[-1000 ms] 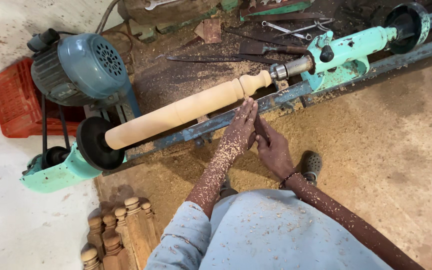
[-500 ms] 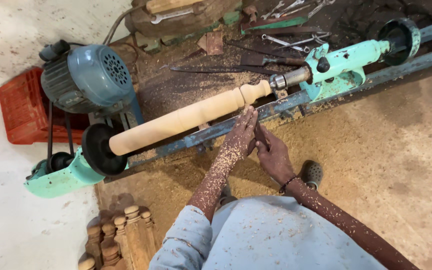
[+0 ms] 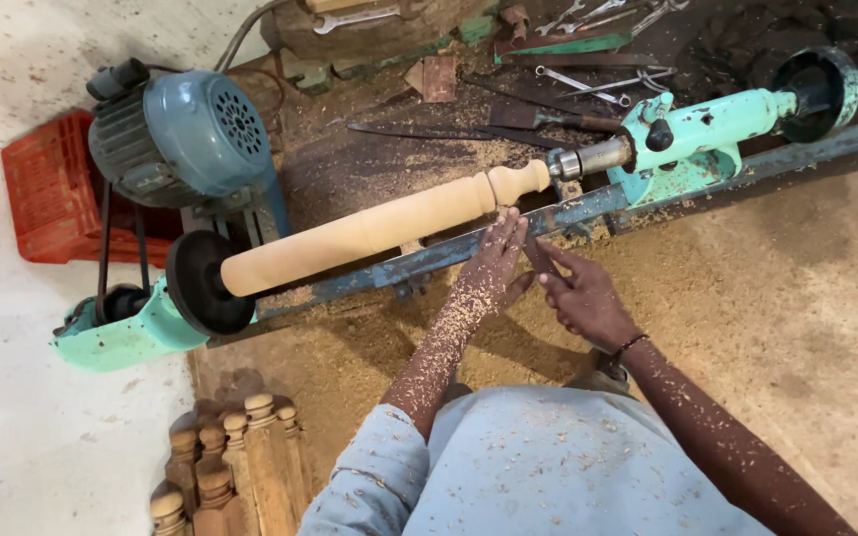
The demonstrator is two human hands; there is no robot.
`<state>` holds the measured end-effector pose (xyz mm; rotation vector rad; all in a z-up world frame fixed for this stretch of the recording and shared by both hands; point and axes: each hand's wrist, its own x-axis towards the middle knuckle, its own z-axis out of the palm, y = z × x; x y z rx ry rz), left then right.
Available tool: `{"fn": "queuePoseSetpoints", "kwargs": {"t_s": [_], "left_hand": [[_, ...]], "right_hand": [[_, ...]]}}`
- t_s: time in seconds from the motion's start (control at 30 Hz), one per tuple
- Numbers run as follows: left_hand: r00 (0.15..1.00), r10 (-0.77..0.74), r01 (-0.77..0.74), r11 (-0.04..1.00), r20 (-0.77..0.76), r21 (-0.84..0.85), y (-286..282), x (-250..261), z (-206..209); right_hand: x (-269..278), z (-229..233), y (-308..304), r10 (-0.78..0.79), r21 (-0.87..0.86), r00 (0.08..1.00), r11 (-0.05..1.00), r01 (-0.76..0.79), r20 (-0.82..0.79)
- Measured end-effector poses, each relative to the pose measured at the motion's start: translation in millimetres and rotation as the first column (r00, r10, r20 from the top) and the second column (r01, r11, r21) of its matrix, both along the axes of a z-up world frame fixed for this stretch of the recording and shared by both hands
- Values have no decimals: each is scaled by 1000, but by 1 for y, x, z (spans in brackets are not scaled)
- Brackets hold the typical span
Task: The person holds a metal tool against a rotating piece of wood on a lathe, gradually carving out decorative contours and producing wood shavings that cover their arms.
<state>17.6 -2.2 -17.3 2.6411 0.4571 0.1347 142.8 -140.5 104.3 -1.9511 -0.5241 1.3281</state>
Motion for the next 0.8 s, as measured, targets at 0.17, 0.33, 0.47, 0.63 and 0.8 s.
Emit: {"fn": "queuePoseSetpoints", "kwargs": {"t_s": [0.17, 0.33, 0.47, 0.63, 0.8], "left_hand": [[998, 47, -46, 999, 51, -13, -7, 4, 8], [996, 80, -79, 997, 32, -25, -11, 8, 19], [991, 134, -134, 990, -1, -41, -15, 13, 25], [989, 119, -114, 992, -90, 58, -20, 24, 31], [977, 180, -180, 984, -116, 16, -26, 33, 28]], "right_hand": [[18, -1, -1, 24, 30, 997, 999, -22, -76], [37, -2, 2, 121, 23, 992, 992, -121, -39], [53, -4, 3, 171, 12, 983, 985, -171, -65], [73, -6, 6, 241, 11, 968, 970, -241, -73], [89, -7, 11, 260, 1, 953, 965, -262, -153]]}}
